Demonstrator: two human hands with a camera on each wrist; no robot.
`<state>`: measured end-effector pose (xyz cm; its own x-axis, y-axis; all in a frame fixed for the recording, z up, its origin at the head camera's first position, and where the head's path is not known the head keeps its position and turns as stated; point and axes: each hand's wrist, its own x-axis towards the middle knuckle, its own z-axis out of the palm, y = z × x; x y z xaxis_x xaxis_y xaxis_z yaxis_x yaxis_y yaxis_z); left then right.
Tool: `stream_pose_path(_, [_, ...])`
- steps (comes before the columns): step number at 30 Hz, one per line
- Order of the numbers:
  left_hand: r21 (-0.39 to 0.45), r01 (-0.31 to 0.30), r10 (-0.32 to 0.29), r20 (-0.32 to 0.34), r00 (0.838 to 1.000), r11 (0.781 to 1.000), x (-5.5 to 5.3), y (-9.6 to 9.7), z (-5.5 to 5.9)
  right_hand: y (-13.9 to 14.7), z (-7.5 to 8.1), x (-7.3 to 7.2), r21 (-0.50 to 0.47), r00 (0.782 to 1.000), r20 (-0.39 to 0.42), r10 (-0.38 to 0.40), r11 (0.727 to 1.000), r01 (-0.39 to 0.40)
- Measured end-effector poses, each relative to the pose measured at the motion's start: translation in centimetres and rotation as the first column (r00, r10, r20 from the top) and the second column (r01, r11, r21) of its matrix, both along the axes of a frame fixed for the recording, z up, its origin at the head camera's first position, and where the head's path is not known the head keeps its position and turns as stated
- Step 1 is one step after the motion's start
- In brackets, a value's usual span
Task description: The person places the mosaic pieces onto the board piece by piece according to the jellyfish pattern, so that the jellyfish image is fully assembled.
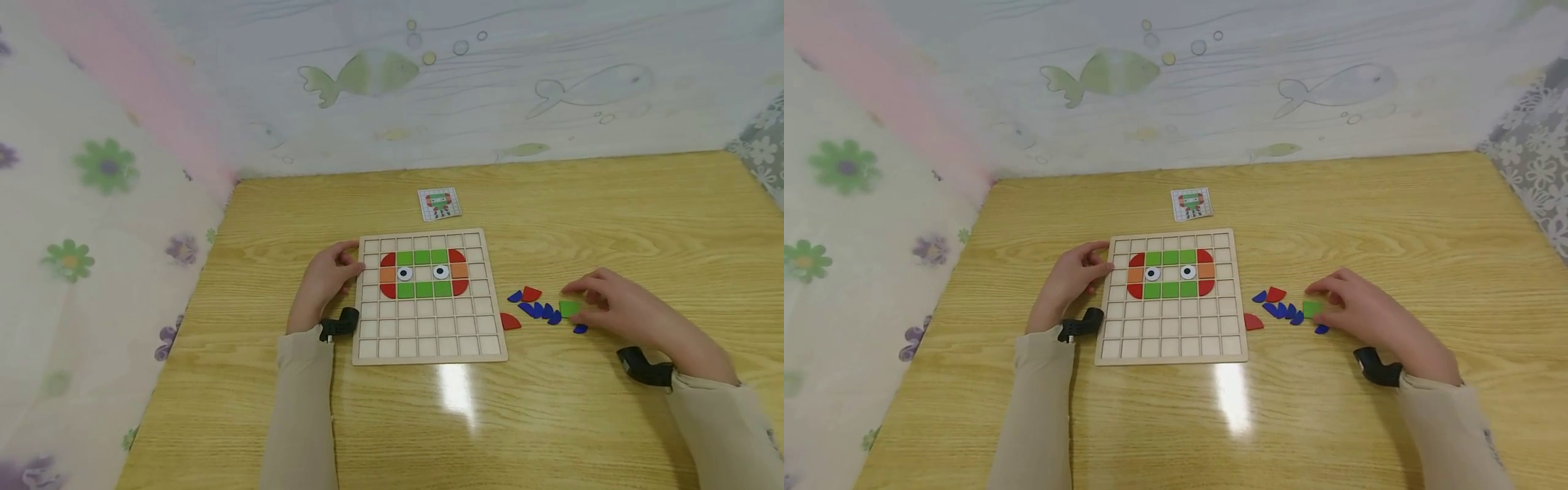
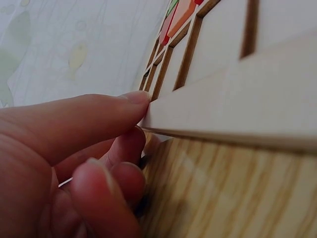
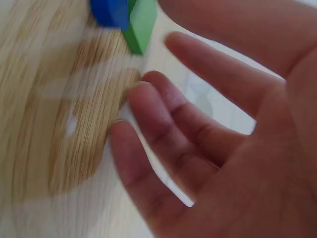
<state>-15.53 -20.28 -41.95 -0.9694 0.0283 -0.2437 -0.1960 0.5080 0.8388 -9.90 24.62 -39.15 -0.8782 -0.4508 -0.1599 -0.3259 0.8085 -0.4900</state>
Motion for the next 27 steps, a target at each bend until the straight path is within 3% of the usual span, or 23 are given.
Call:
stream_pose_path(9, [-0.014, -0.01, 0.011, 0.014, 1.0, 1.0, 0.0, 0.0, 0.0, -0.4, -0.7, 0.0, -0.014, 1.0, -0.013, -0.017, 1.0, 0.017])
stream_pose_path(18, [-0.012, -0.002, 0.002, 0.003, 1.0, 1.0, 0.0, -0.1, 0.0, -1.3, -1.0, -0.8, -0.123, 0.987, 0.102, -0.122, 0.983, 0.134])
stream_pose_path(23, [0.0, -0.005, 0.005, 0.001, 1.0, 1.0, 0.0, 0.0, -0.1, -1.3, -1.4, -1.3, -0.182, 0.983, 0.124, -0.132, 0.971, 0.153])
stream_pose_path(27, [-0.024, -0.006, 0.006, -0.002, 1.0, 1.0, 0.2, 0.1, 0.1, -1.6, -1.4, -2.2, -0.212, 0.97, 0.19, -0.153, 0.958, 0.192])
